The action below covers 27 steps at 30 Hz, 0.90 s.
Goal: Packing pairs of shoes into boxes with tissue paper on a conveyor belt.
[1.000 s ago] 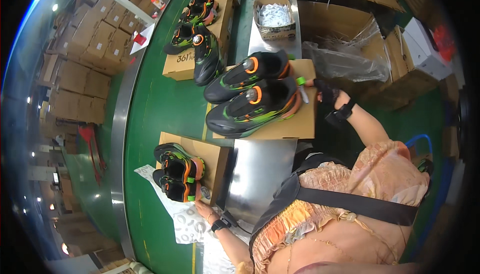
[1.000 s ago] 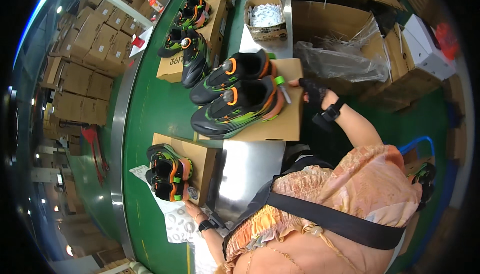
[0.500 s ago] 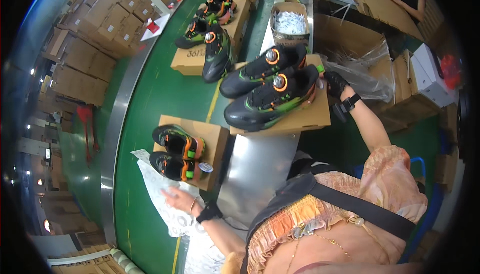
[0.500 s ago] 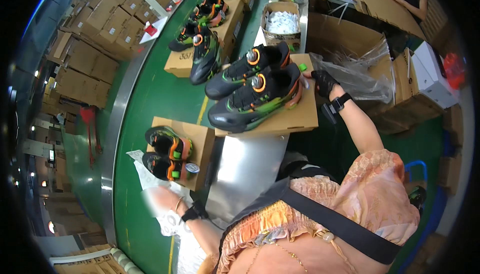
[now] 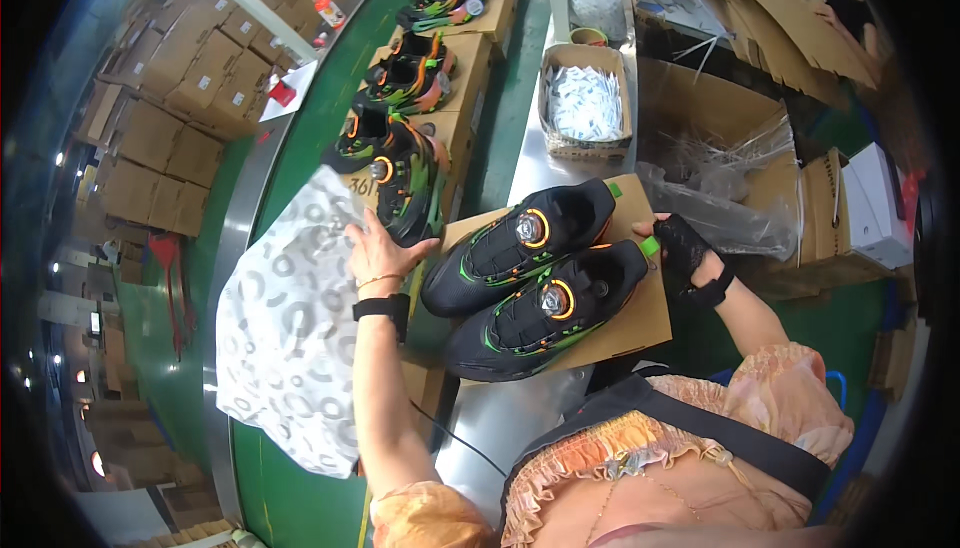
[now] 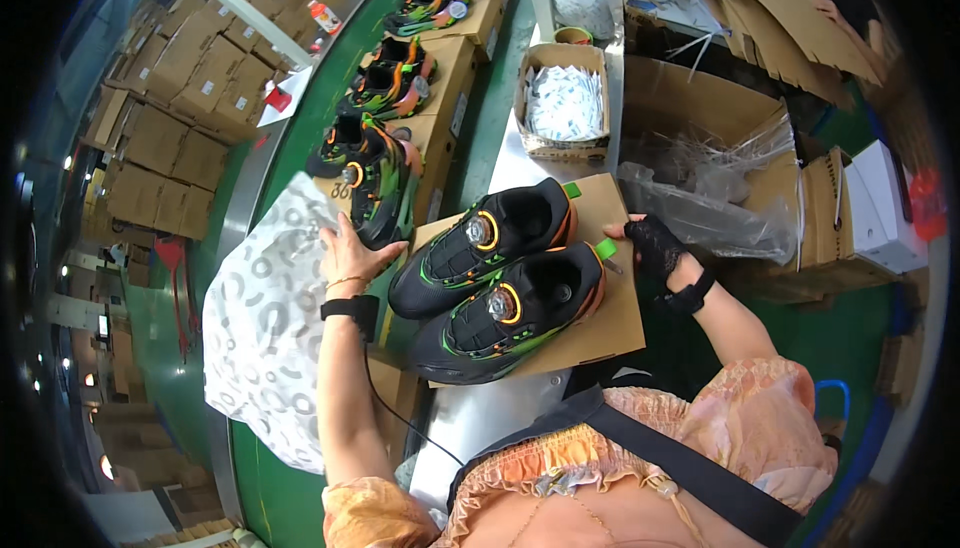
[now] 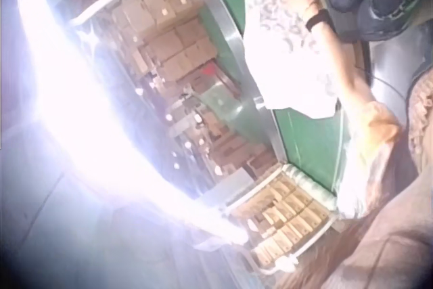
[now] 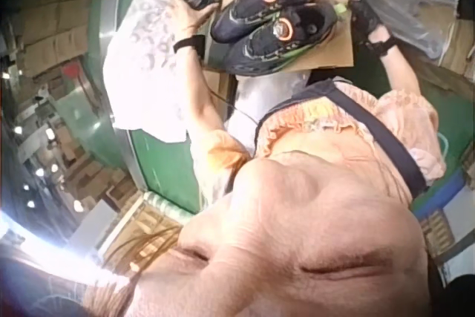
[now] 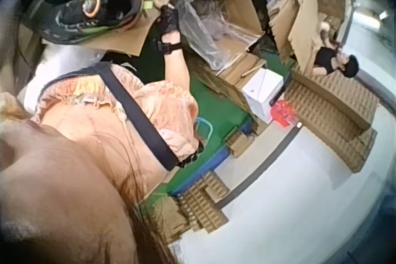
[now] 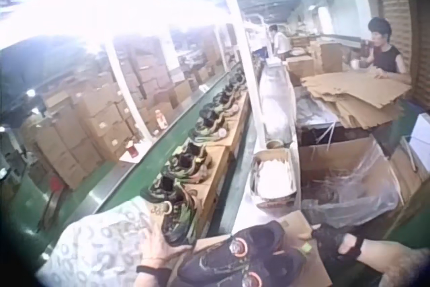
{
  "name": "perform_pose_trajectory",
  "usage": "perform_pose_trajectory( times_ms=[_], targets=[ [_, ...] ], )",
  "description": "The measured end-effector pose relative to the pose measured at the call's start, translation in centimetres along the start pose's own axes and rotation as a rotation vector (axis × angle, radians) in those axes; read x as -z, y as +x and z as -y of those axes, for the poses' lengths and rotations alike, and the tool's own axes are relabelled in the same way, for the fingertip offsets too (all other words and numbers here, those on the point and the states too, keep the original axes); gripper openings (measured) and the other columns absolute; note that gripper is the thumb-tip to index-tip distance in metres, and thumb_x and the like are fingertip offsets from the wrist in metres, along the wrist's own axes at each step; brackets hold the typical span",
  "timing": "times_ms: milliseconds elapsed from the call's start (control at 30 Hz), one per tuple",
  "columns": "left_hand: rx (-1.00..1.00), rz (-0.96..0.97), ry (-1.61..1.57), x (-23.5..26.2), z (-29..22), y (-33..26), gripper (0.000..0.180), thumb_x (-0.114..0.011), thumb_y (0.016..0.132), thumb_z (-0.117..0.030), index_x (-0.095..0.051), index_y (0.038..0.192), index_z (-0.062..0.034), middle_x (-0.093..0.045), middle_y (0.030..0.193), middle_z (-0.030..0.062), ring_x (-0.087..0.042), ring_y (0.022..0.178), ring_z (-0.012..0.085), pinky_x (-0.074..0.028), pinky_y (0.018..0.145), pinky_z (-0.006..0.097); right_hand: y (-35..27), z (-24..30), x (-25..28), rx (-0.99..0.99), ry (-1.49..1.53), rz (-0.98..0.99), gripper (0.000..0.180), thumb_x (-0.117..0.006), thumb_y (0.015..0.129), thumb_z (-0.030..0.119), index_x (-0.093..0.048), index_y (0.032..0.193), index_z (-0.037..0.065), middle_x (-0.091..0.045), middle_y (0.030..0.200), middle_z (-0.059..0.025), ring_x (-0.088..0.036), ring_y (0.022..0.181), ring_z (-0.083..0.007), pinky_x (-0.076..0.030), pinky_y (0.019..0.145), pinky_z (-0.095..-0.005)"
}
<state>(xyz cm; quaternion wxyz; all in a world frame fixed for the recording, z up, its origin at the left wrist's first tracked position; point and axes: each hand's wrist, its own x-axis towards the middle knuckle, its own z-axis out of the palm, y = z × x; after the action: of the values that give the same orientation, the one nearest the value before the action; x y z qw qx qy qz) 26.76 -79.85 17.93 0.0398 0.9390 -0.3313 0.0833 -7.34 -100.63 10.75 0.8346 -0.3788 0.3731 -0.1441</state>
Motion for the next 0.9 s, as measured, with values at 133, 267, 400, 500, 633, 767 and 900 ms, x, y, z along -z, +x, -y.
perform_pose_trajectory(
  times_ms=[133, 267, 400, 500, 633, 767, 900],
  targets=[
    [-0.11, 0.213, 0.062, -0.6, -0.5, 3.2, 0.072, -0.077, 0.05, -0.034, -0.041, 0.103, -0.0019, -0.042, 0.105, 0.0196, -0.058, 0.079, 0.0355, -0.049, 0.063, 0.042, -0.3, 2.3, 1.5, -0.013, -0.03, -0.099, 0.021, -0.061, 0.074, 0.018, -0.059, 0.091, 0.006, -0.06, 0.079, -0.0001, -0.056, 0.067, -0.0082, -0.041, 0.055, -0.021],
    [0.073, 0.199, 0.113, -1.7, 4.9, 6.7, 0.069, -0.076, 0.055, -0.031, -0.041, 0.112, -0.0128, -0.041, 0.109, 0.0189, -0.058, 0.081, 0.0342, -0.049, 0.066, 0.042, 0.5, 3.1, 3.8, 0.04, -0.212, -0.193, 0.017, -0.059, 0.078, 0.025, -0.059, 0.088, 0.011, -0.055, 0.068, 0.0069, -0.042, 0.051, -0.001, -0.026, 0.042, -0.0162],
    [0.155, 0.184, 0.043, -3.5, 4.3, 6.5, 0.085, -0.075, 0.055, -0.04, -0.034, 0.126, -0.017, -0.046, 0.104, 0.0204, -0.055, 0.087, 0.0375, -0.047, 0.07, 0.042, 1.0, 4.3, 3.3, 0.061, -0.395, -0.244, 0.021, -0.057, 0.08, 0.03, -0.057, 0.082, 0.009, -0.05, 0.057, 0.0039, -0.039, 0.041, -0.0031, -0.031, 0.039, -0.0177],
    [0.325, -0.037, -0.1, -4.8, 4.2, 3.9, 0.08, -0.072, 0.062, -0.04, -0.035, 0.126, -0.0091, -0.047, 0.11, 0.0213, -0.054, 0.091, 0.0366, -0.045, 0.073, 0.043, 2.0, 6.6, 3.6, -0.146, -0.594, -0.23, 0.025, -0.055, 0.081, 0.035, -0.057, 0.078, 0.011, -0.047, 0.055, 0.0029, -0.04, 0.042, -0.005, -0.032, 0.038, -0.0191],
    [0.451, 0.259, -0.898, 1.1, -1.0, -5.1, 0.028, -0.059, 0.079, -0.017, -0.057, 0.094, 0.0061, -0.06, 0.083, 0.0203, -0.058, 0.075, 0.0272, -0.046, 0.068, 0.031, 8.5, 11.1, 8.4, 0.248, -0.9, -0.43, 0.047, -0.048, 0.078, 0.054, -0.055, 0.072, 0.008, -0.047, 0.056, -0.0023, -0.044, 0.045, -0.0108, -0.037, 0.044, -0.0244],
    [0.224, 0.919, -1.019, 0.2, -5.6, -14.7, 0.034, -0.055, 0.083, -0.025, -0.056, 0.098, 0.0055, -0.061, 0.088, 0.0117, -0.055, 0.084, 0.0134, -0.044, 0.073, 0.025, 19.5, 12.6, 6.2, 0.153, -1.145, -0.297, 0.061, -0.05, 0.074, 0.058, -0.058, 0.066, -0.002, -0.055, 0.052, -0.0108, -0.055, 0.049, -0.0247, -0.043, 0.053, -0.035],
    [0.35, 0.85, -1.315, -4.1, -10.3, -14.4, 0.034, -0.056, 0.083, -0.026, -0.053, 0.093, 0.0063, -0.06, 0.089, 0.0092, -0.053, 0.081, 0.0119, -0.042, 0.069, 0.026, 23.3, 12.0, 7.7, 0.644, -1.387, -0.315, 0.04, -0.05, 0.075, 0.038, -0.056, 0.068, -0.001, -0.057, 0.071, -0.0232, -0.055, 0.069, -0.0385, -0.044, 0.061, -0.041]
  ],
)
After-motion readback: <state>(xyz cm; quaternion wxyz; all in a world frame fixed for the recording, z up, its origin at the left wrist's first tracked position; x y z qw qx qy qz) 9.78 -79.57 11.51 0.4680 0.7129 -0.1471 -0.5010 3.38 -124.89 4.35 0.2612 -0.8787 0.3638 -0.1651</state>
